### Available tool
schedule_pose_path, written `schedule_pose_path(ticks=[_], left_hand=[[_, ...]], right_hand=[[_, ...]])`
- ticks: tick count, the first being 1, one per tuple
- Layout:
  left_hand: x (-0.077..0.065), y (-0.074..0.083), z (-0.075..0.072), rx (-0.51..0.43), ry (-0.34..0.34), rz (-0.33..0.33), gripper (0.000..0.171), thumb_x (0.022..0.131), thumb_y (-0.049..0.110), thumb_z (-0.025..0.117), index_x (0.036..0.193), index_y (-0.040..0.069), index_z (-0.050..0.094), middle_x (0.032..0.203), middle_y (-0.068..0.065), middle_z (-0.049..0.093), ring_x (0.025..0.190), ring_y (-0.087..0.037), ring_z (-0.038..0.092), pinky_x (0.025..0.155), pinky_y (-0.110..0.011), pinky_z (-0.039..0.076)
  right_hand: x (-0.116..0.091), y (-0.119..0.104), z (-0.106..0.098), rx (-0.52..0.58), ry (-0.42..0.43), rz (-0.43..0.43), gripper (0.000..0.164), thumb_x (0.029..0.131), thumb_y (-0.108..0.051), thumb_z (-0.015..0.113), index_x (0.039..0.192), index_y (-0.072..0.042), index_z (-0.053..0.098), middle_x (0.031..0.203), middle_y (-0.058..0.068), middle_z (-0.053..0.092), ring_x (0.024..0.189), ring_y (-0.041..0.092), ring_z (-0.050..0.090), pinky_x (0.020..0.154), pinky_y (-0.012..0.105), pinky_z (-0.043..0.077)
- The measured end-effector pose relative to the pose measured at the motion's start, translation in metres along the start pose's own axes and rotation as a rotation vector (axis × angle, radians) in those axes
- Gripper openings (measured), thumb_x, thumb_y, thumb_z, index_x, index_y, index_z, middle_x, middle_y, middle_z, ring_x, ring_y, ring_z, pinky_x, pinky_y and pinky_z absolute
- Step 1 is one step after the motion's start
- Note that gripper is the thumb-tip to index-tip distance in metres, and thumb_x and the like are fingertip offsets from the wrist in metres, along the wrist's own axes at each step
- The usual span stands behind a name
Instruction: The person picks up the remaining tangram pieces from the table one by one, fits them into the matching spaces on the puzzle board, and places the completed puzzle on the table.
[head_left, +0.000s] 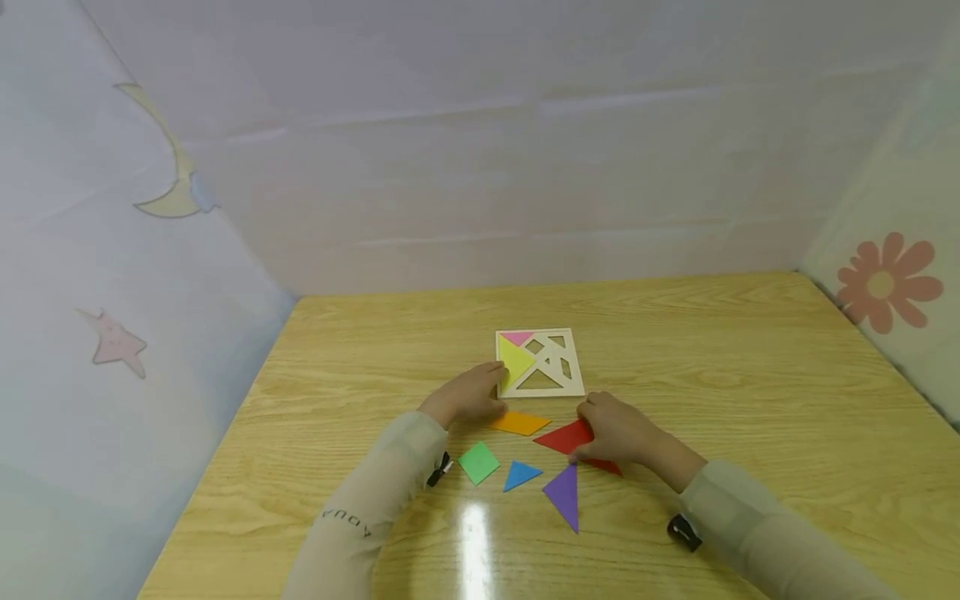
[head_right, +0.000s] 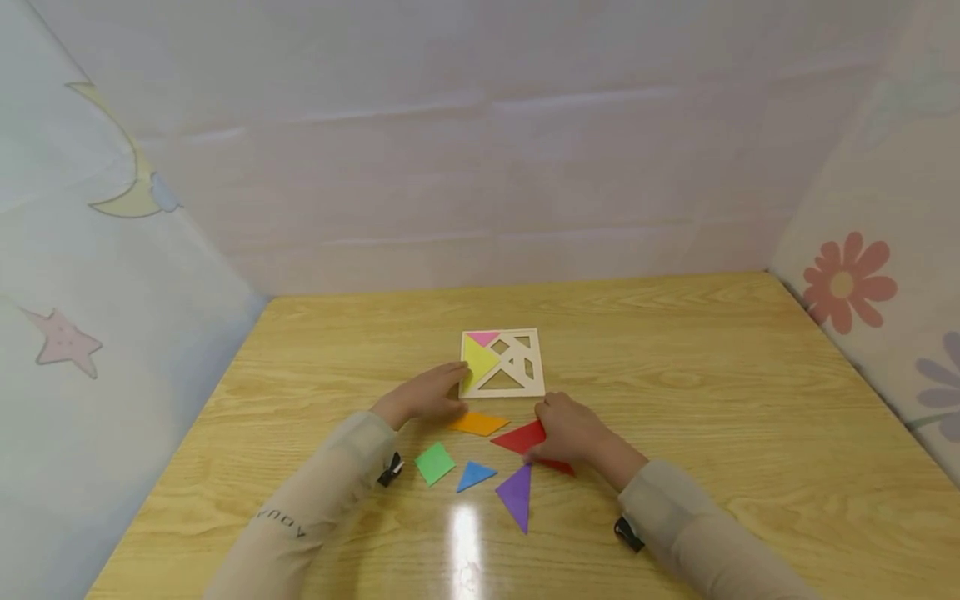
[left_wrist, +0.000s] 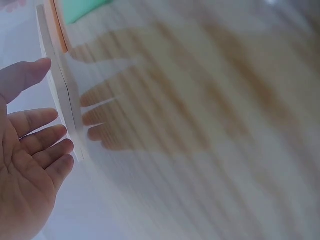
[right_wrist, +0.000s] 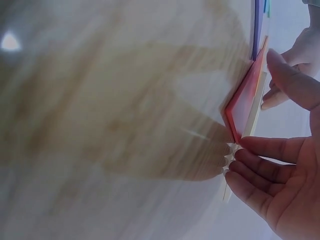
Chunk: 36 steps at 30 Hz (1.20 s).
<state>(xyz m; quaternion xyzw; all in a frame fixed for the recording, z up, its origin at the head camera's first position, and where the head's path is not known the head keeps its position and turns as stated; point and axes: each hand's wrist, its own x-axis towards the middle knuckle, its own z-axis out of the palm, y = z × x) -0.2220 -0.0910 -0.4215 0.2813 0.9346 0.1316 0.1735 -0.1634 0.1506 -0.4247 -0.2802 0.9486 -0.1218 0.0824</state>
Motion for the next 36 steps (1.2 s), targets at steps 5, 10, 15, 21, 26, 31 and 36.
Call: schedule_pose_path(ticks=[5,10,15,21,26,31,36], left_hand=[[0.004,0.0,0.002,0.032,0.007,0.029,0.054,0.083,0.023,0.052,0.13,0.004,0.035,0.138,-0.01,0.025,0.125,-0.022,0.023,0.103,-0.029,0.018],[0.006,-0.001,0.003,0.056,0.011,0.041,0.054,0.084,0.022,0.052,0.13,0.002,0.034,0.138,-0.011,0.026,0.125,-0.022,0.023,0.103,-0.029,0.018],[0.007,0.0,0.003,0.076,0.019,0.048,0.055,0.084,0.022,0.053,0.131,0.002,0.033,0.138,-0.012,0.026,0.126,-0.022,0.023,0.103,-0.029,0.017],[0.009,0.001,0.003,0.101,0.028,0.074,0.051,0.085,0.021,0.053,0.128,0.001,0.036,0.136,-0.013,0.028,0.125,-0.023,0.024,0.103,-0.029,0.018],[0.011,0.002,0.004,0.135,0.033,0.09,0.047,0.086,0.021,0.052,0.126,0.001,0.038,0.135,-0.013,0.03,0.124,-0.023,0.026,0.103,-0.028,0.018],[0.012,0.003,0.003,0.144,0.032,0.077,0.047,0.086,0.02,0.052,0.127,0.001,0.038,0.134,-0.013,0.032,0.123,-0.023,0.028,0.102,-0.029,0.019],[0.012,0.003,0.003,0.151,0.038,0.076,0.045,0.086,0.02,0.052,0.125,0.002,0.04,0.134,-0.013,0.033,0.123,-0.023,0.029,0.102,-0.029,0.02]], right_hand=[[0.0,0.0,-0.001,0.0,0.006,0.008,0.047,0.06,-0.042,0.074,0.078,-0.004,0.053,0.075,0.0,0.042,0.068,0.014,0.039,0.057,0.027,0.039],[-0.001,-0.002,0.0,0.013,-0.01,0.021,0.046,0.059,-0.039,0.075,0.077,-0.004,0.051,0.074,0.0,0.04,0.068,0.015,0.038,0.056,0.027,0.038],[-0.002,-0.004,0.0,0.002,-0.014,0.029,0.05,0.057,-0.042,0.076,0.079,-0.004,0.052,0.076,0.001,0.04,0.069,0.015,0.037,0.057,0.026,0.038],[-0.003,-0.005,0.001,0.008,-0.014,0.02,0.05,0.057,-0.042,0.076,0.079,-0.005,0.051,0.076,0.0,0.039,0.069,0.015,0.036,0.055,0.025,0.036],[-0.004,-0.005,0.0,0.008,-0.016,0.01,0.049,0.058,-0.042,0.076,0.079,-0.004,0.051,0.076,0.001,0.039,0.07,0.016,0.037,0.055,0.026,0.036],[-0.002,-0.004,-0.001,-0.001,-0.012,0.01,0.048,0.058,-0.039,0.076,0.078,-0.003,0.051,0.075,0.001,0.039,0.069,0.017,0.037,0.057,0.027,0.037],[-0.002,-0.004,-0.002,0.006,-0.006,-0.005,0.045,0.058,-0.034,0.077,0.076,-0.003,0.05,0.073,0.001,0.038,0.068,0.017,0.037,0.055,0.027,0.036]])
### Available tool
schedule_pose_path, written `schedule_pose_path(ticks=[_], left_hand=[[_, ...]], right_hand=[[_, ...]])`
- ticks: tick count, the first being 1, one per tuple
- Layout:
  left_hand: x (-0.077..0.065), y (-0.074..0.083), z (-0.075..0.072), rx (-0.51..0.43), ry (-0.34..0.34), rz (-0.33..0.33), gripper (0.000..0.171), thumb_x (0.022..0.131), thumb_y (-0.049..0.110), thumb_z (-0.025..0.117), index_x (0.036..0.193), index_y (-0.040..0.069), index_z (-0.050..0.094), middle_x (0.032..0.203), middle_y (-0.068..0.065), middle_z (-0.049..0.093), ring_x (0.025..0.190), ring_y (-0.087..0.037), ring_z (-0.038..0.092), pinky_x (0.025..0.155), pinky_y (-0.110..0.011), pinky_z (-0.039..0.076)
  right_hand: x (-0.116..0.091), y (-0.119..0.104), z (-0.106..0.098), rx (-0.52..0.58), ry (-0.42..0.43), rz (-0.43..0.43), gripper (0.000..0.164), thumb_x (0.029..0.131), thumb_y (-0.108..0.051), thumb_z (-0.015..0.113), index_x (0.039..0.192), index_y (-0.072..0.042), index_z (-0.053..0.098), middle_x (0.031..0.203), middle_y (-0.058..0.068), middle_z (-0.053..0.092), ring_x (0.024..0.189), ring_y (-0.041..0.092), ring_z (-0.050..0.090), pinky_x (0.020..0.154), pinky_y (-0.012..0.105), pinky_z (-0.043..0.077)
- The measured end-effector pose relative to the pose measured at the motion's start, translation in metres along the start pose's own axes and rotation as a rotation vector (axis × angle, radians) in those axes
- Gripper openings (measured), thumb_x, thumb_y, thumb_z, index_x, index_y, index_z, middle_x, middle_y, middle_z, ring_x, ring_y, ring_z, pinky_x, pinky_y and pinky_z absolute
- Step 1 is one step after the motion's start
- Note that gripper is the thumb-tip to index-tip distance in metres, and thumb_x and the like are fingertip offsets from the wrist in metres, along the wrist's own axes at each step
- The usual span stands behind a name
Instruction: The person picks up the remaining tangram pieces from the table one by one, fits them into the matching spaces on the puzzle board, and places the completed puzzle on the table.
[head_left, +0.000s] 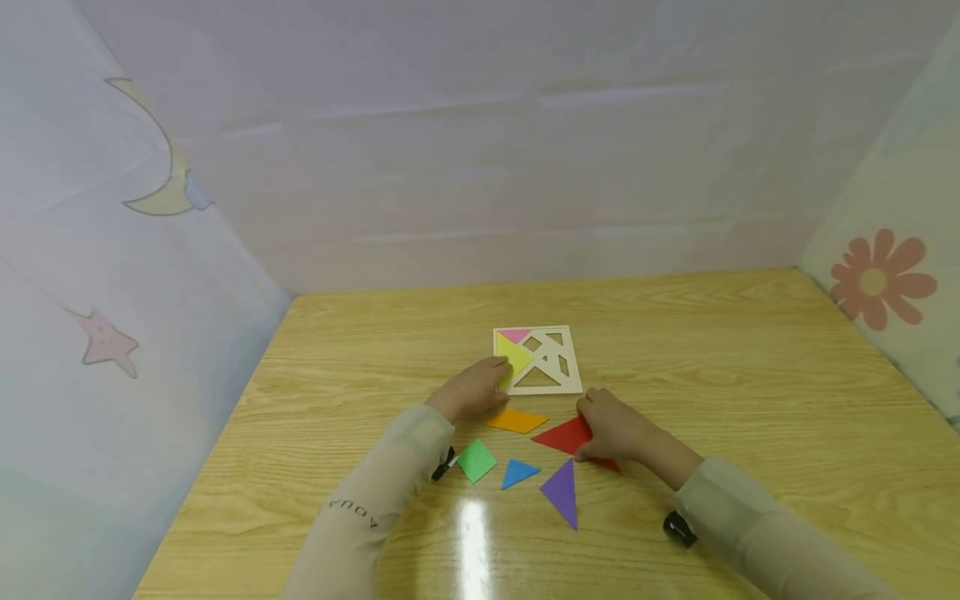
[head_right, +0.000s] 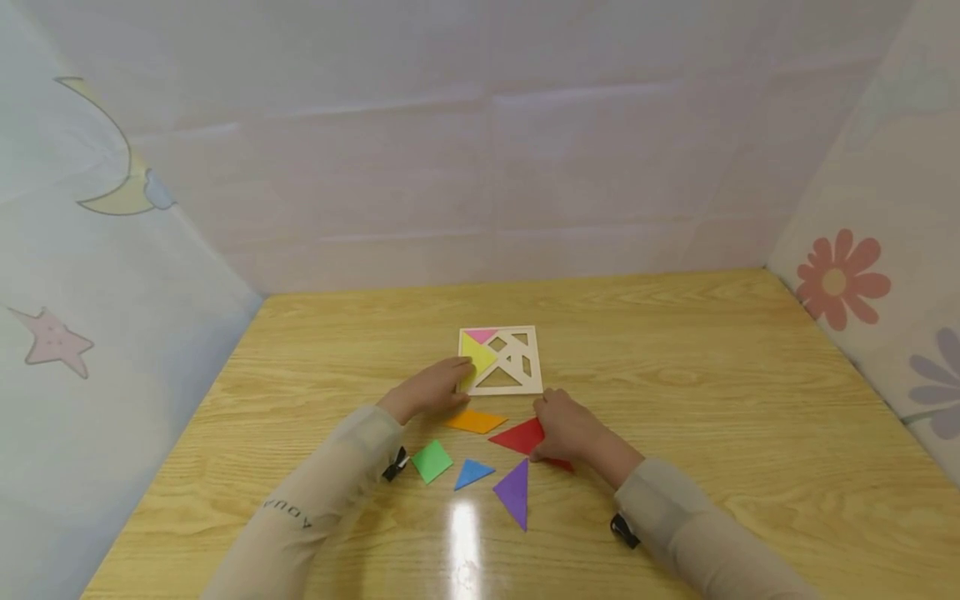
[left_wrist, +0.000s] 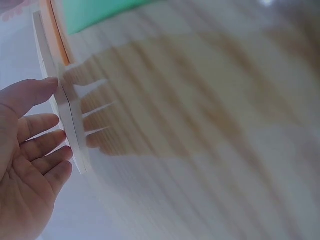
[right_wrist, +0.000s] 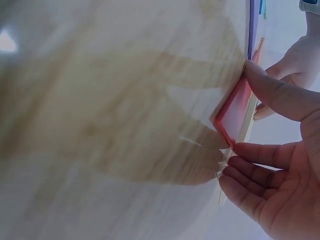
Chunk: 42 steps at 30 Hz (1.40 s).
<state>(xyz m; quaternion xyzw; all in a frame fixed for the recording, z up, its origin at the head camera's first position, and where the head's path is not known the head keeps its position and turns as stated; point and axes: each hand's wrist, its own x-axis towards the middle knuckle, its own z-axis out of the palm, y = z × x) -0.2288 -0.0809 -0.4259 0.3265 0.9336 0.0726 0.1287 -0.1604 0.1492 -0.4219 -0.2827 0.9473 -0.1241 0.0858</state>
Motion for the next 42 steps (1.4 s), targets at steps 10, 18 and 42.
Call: schedule_pose_path(ticks=[10,18,42], left_hand=[[0.0019,-0.0003,-0.0008,-0.008,-0.007,0.004,0.046,0.087,0.02,0.051,0.126,0.001,0.039,0.134,-0.013,0.033,0.123,-0.023,0.029,0.102,-0.029,0.02],[0.0025,0.0014,0.0004,0.004,-0.005,0.002,0.043,0.087,0.019,0.051,0.124,0.001,0.041,0.132,-0.014,0.035,0.122,-0.023,0.03,0.102,-0.029,0.021],[0.0002,0.0027,-0.0006,-0.056,0.009,-0.022,0.039,0.086,0.015,0.052,0.12,0.0,0.044,0.132,-0.015,0.035,0.122,-0.025,0.03,0.102,-0.03,0.021]], right_hand=[[0.0007,-0.0023,-0.0027,0.072,-0.001,0.05,0.042,0.057,-0.025,0.079,0.074,-0.002,0.048,0.071,0.002,0.037,0.067,0.018,0.037,0.056,0.027,0.035],[0.0027,-0.0042,-0.0004,0.152,-0.021,0.118,0.041,0.057,-0.017,0.08,0.08,-0.001,0.048,0.073,0.004,0.039,0.068,0.018,0.038,0.056,0.027,0.036],[0.0045,0.002,0.0038,0.333,0.004,0.098,0.051,0.055,-0.002,0.079,0.092,-0.001,0.044,0.082,0.005,0.045,0.072,0.017,0.043,0.063,0.03,0.04]])
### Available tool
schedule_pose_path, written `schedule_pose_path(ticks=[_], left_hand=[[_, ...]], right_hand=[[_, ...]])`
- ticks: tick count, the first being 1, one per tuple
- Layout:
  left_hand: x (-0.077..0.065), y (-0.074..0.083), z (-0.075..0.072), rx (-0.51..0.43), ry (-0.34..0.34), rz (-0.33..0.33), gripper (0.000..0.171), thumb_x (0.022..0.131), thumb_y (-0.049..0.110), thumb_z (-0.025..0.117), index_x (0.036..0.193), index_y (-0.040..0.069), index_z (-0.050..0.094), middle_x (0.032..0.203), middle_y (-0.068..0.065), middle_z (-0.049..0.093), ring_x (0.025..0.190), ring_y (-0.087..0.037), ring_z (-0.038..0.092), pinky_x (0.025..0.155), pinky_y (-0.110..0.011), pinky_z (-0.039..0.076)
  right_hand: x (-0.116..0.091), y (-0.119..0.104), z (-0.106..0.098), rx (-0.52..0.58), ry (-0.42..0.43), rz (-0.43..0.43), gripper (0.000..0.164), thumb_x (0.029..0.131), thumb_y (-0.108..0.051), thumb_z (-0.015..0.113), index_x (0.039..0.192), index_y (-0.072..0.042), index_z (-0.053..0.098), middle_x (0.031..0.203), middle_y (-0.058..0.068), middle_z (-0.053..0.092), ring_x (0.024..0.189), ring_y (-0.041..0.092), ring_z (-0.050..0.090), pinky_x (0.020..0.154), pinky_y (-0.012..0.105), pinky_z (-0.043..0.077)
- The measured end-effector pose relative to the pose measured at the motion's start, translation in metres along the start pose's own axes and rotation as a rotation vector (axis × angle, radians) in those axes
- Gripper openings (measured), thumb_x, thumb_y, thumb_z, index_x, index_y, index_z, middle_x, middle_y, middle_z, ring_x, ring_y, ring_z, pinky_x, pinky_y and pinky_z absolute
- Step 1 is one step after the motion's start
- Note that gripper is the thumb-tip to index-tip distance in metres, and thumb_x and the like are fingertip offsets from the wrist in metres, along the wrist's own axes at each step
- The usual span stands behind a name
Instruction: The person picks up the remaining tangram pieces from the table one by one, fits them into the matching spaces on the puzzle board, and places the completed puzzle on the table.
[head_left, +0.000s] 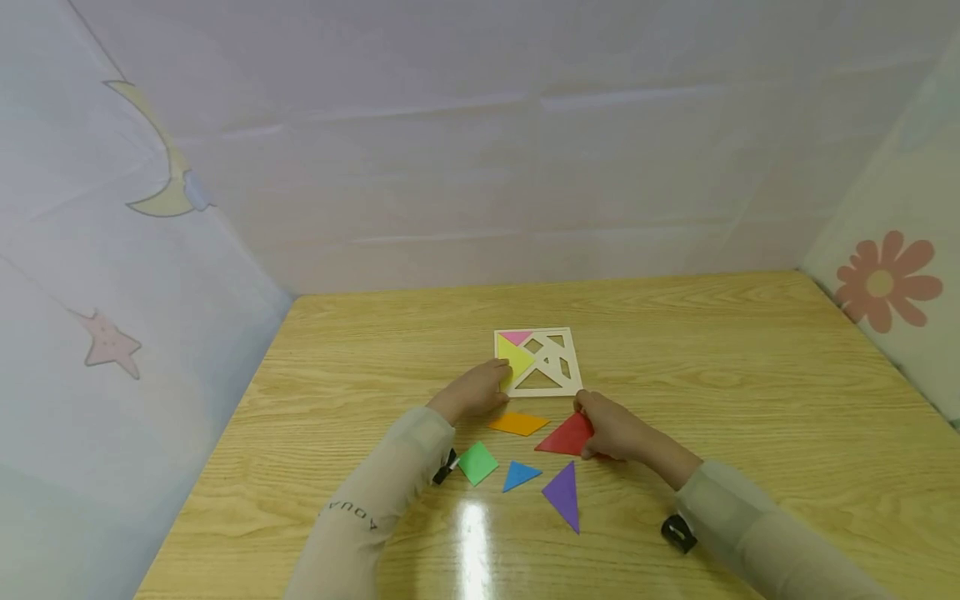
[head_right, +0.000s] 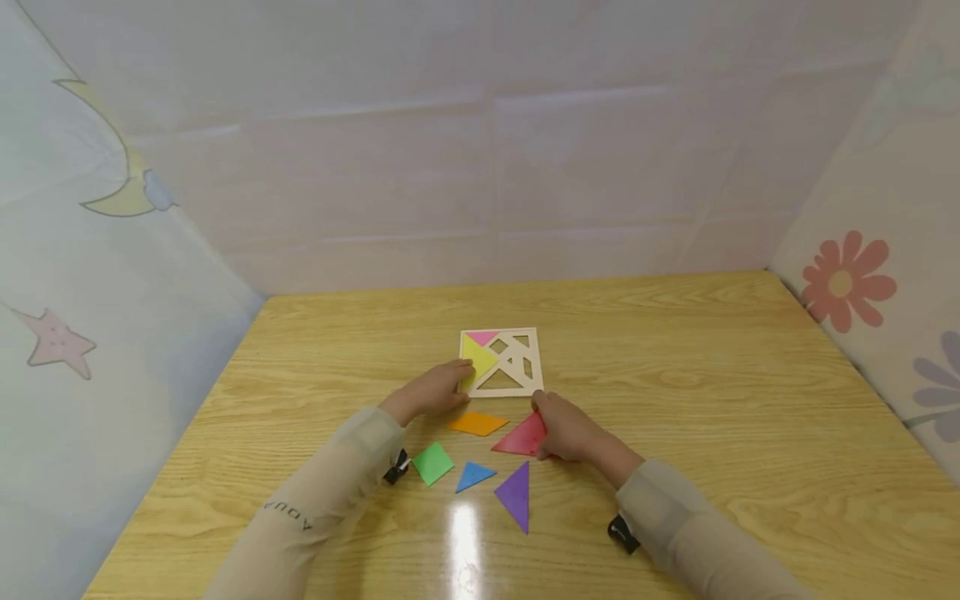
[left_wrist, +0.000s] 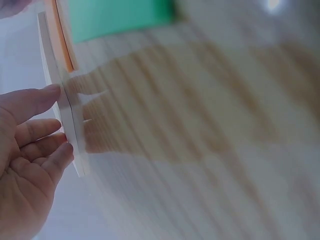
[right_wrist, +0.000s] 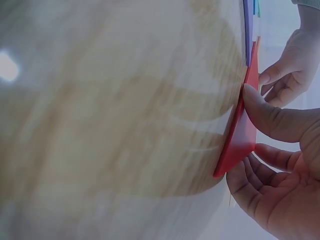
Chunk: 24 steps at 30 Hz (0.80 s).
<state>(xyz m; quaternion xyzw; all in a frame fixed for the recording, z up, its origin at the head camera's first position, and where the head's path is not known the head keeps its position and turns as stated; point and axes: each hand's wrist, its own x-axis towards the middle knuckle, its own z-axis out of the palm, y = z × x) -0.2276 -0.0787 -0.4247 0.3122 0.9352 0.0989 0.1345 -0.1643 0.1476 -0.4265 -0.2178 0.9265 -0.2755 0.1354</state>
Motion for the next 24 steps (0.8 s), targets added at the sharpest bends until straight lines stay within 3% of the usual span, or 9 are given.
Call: schedule_pose_path(ticks=[10,24], left_hand=[[0.001,-0.001,0.001,-0.017,0.008,-0.01,0.036,0.085,0.015,0.053,0.117,0.001,0.047,0.131,-0.015,0.036,0.121,-0.025,0.031,0.101,-0.031,0.023],[0.003,-0.001,0.002,-0.024,0.007,-0.005,0.035,0.085,0.015,0.053,0.117,0.001,0.047,0.131,-0.015,0.036,0.121,-0.025,0.031,0.101,-0.031,0.022]], right_hand=[[-0.002,0.005,-0.004,0.149,-0.006,-0.019,0.039,0.065,0.011,0.066,0.098,0.003,0.046,0.081,0.006,0.049,0.07,0.018,0.045,0.06,0.029,0.042],[0.0,0.012,-0.004,0.216,0.032,-0.037,0.031,0.071,0.017,0.047,0.097,0.002,0.05,0.078,0.005,0.051,0.07,0.017,0.049,0.058,0.027,0.044]])
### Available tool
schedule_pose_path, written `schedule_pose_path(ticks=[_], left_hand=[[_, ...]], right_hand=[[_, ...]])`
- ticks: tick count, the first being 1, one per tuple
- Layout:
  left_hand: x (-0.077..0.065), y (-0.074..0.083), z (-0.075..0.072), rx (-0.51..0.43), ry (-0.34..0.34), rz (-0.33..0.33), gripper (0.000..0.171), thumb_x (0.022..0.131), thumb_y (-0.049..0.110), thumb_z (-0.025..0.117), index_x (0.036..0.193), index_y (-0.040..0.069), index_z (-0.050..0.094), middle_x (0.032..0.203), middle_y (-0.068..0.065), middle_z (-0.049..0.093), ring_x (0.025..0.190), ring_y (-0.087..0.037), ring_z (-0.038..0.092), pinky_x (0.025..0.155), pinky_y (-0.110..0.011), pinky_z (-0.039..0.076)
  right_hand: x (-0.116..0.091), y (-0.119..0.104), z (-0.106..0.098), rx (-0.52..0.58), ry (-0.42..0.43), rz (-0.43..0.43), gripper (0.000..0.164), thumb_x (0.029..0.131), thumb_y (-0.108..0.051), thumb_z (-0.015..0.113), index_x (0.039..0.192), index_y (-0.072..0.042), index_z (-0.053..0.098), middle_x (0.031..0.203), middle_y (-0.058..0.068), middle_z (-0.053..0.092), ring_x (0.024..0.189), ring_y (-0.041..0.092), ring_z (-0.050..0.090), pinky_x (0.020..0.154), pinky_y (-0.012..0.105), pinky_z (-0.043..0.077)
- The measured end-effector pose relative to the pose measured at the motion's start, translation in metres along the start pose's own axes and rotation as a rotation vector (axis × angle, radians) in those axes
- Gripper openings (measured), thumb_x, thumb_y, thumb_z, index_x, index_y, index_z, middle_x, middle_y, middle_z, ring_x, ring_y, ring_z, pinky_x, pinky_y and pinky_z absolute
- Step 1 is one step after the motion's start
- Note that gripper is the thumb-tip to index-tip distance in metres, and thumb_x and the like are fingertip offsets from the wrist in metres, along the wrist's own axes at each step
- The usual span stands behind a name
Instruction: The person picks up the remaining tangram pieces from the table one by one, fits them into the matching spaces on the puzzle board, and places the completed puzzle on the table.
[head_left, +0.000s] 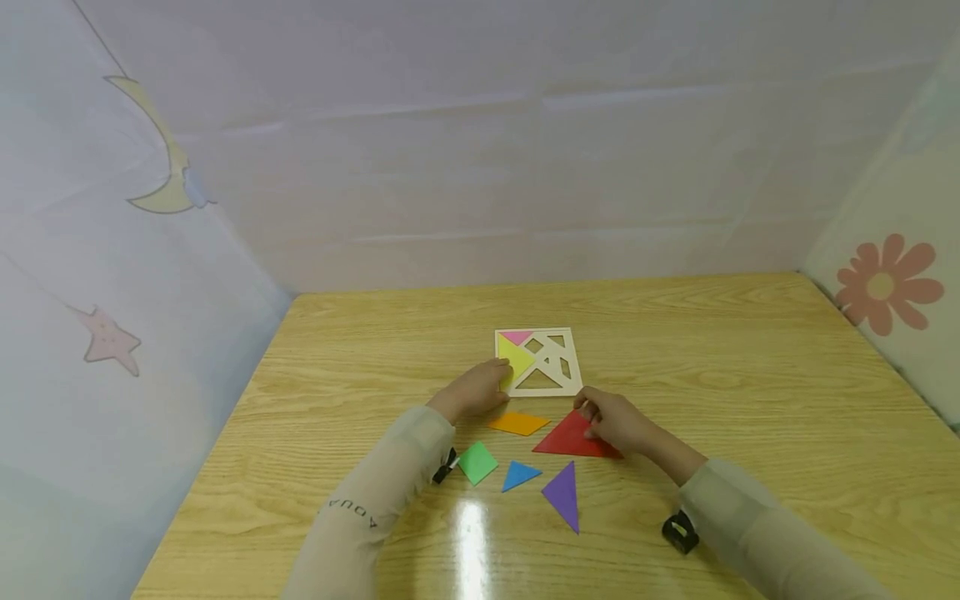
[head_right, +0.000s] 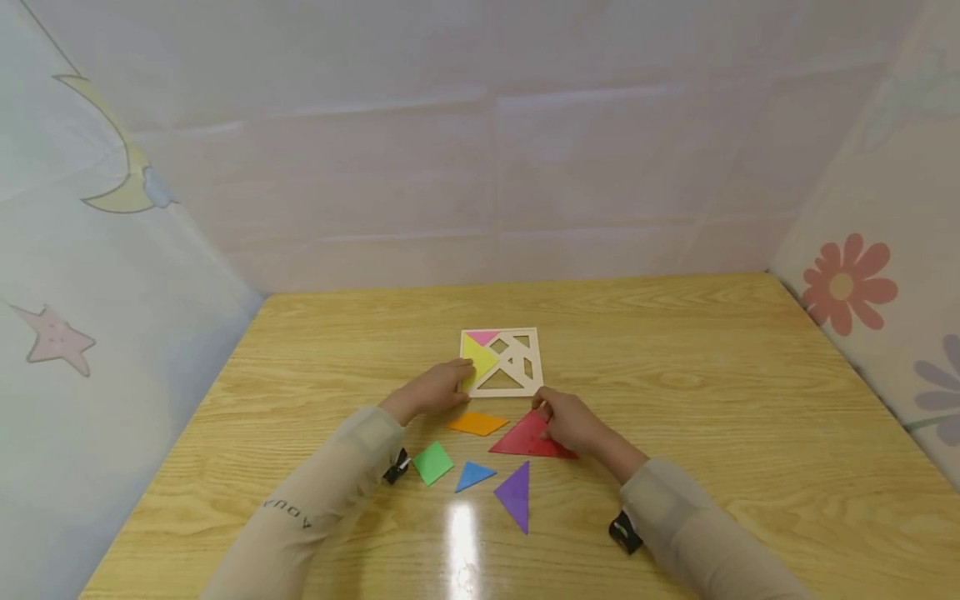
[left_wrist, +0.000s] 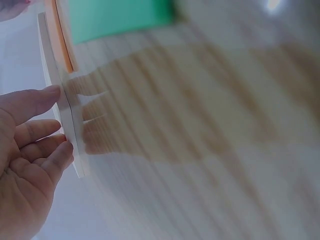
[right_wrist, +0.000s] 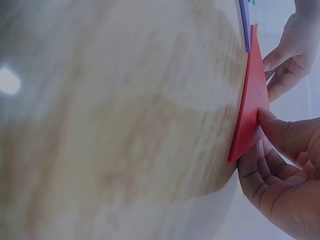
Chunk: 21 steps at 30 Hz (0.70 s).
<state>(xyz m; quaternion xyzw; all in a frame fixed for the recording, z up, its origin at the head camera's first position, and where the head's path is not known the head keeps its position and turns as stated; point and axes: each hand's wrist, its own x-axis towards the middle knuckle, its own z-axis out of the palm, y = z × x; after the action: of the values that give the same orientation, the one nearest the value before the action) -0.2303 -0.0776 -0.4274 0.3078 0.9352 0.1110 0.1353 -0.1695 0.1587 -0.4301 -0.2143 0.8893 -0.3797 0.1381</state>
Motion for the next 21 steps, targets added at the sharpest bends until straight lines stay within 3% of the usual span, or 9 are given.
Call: schedule_pose_path(ticks=[21], left_hand=[[-0.0013,0.0015,-0.0017,0.021,0.0,0.006,0.028,0.085,0.015,0.054,0.109,0.002,0.049,0.13,-0.015,0.037,0.121,-0.025,0.032,0.101,-0.031,0.023]], right_hand=[[0.002,0.0036,-0.0034,0.032,-0.011,-0.043,0.023,0.074,0.013,0.053,0.093,-0.001,0.051,0.072,0.003,0.049,0.065,0.015,0.045,0.054,0.023,0.041]])
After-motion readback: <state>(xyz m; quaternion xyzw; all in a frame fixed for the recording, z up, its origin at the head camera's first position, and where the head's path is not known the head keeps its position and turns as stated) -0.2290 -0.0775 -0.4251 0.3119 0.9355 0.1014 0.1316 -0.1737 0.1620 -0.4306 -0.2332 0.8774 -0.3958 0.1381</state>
